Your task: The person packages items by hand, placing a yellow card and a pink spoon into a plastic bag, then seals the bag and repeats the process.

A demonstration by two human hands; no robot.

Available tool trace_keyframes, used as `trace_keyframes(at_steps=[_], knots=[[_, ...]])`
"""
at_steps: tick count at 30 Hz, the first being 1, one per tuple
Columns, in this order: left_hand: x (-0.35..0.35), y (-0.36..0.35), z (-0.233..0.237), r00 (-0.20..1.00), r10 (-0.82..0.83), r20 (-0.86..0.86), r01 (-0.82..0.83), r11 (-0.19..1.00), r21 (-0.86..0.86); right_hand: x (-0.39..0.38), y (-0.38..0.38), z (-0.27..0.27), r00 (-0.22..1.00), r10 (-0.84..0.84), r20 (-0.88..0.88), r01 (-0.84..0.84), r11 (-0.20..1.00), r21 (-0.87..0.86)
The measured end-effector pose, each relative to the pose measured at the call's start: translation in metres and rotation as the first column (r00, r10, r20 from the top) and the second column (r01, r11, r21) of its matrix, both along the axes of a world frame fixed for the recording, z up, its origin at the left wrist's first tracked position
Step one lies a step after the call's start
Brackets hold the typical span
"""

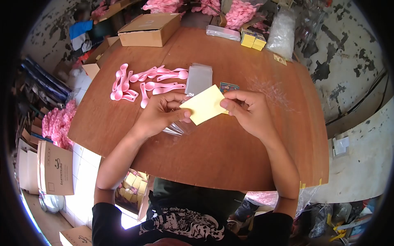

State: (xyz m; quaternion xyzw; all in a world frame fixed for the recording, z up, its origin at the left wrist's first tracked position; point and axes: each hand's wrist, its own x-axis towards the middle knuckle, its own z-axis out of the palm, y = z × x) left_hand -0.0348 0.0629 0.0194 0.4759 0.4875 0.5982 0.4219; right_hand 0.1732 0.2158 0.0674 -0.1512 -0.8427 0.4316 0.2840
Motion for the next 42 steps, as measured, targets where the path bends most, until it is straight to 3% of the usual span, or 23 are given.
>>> trace_keyframes(at_steps=[2,5,7,11,17,19,20,22,24,27,29,30,31,33,34,35,36,37,38,40,41,42], knots=[[0.005,-0.002,0.007,0.995,-0.103,-0.006,0.102,0.993,-0.059,-0.005,-0.012,0.004,0.999,-0.007,-0.035,0.007,1.000,-0.010],[0.014,-0.003,0.009,0.995,-0.099,0.016,0.100,0.994,-0.040,-0.007,-0.017,0.003,0.991,-0.049,-0.122,0.049,0.999,-0.004],[0.015,-0.002,0.009,0.998,-0.070,0.001,0.070,0.998,0.000,-0.006,-0.017,0.005,0.989,0.019,-0.150,0.012,0.980,0.200],[0.020,-0.004,0.017,0.999,-0.038,-0.017,0.039,0.999,0.035,-0.004,-0.023,0.007,0.992,0.064,-0.112,-0.050,0.991,0.121],[0.031,-0.003,0.023,0.998,-0.003,-0.071,0.010,0.995,0.097,-0.007,-0.029,-0.005,0.962,0.259,-0.089,-0.228,0.937,0.263],[0.031,-0.003,0.024,0.999,-0.014,-0.052,0.020,0.993,0.114,-0.005,-0.031,-0.005,0.964,0.262,-0.055,-0.256,0.962,0.090],[0.031,-0.003,0.025,0.999,-0.026,-0.035,0.030,0.991,0.132,-0.004,-0.034,-0.003,0.964,0.261,-0.054,-0.256,0.963,0.089],[0.030,-0.005,0.021,0.997,-0.016,-0.069,0.025,0.991,0.131,-0.003,-0.040,0.002,0.941,0.333,0.062,-0.316,0.929,-0.192],[0.030,-0.007,0.018,0.995,-0.002,-0.104,0.016,0.991,0.132,-0.007,-0.047,0.004,0.915,0.371,0.159,-0.342,0.922,-0.183],[0.032,-0.017,0.016,0.981,0.079,-0.175,-0.027,0.958,0.286,-0.014,-0.049,-0.001,0.854,0.413,0.316,-0.373,0.910,-0.179],[0.030,-0.033,0.020,0.947,0.103,-0.305,-0.031,0.972,0.232,-0.025,-0.043,-0.005,0.821,0.436,0.368,-0.457,0.889,-0.035],[0.025,-0.044,0.028,0.936,0.020,-0.353,-0.004,0.999,0.047,-0.033,-0.041,-0.008,0.858,0.468,0.211,-0.477,0.879,-0.010],[0.018,-0.050,0.018,0.935,0.026,-0.353,-0.009,0.999,0.049,-0.041,-0.036,-0.007,0.866,0.475,0.156,-0.451,0.877,-0.166],[0.005,-0.060,-0.008,0.899,0.142,-0.413,-0.112,0.989,0.097,-0.061,-0.019,-0.009,0.904,0.402,0.147,-0.366,0.904,-0.222],[0.001,-0.068,-0.007,0.939,0.118,-0.322,-0.126,0.992,-0.005,-0.073,-0.016,-0.010,0.942,0.312,0.124,-0.265,0.918,-0.295],[-0.003,-0.074,-0.011,0.939,0.119,-0.323,-0.129,0.992,-0.009,-0.087,-0.010,-0.014,0.941,0.315,0.123,-0.268,0.916,-0.299],[-0.008,-0.079,-0.015,0.954,0.130,-0.270,-0.138,0.990,-0.010,-0.104,-0.001,-0.021,0.958,0.228,0.175,-0.239,0.970,0.042],[-0.012,-0.083,-0.017,0.966,0.141,-0.218,-0.147,0.989,-0.011,-0.119,0.005,-0.030,0.973,0.128,0.192,-0.194,0.905,0.380],[-0.013,-0.086,-0.015,0.960,0.172,-0.222,-0.176,0.984,0.003,-0.132,0.008,-0.038,0.973,0.133,0.188,-0.197,0.905,0.378],[-0.018,-0.089,-0.020,0.962,0.184,-0.204,-0.184,0.983,0.017,-0.156,0.013,-0.053,0.983,0.048,0.175,-0.155,0.718,0.678],[-0.020,-0.091,-0.021,0.965,0.190,-0.181,-0.187,0.982,0.030,-0.166,0.017,-0.062,0.984,0.053,0.172,-0.157,0.719,0.677],[-0.022,-0.092,-0.020,0.964,0.193,-0.184,-0.191,0.981,0.028,-0.175,0.021,-0.070,0.970,-0.026,0.241,-0.173,0.623,0.763]])
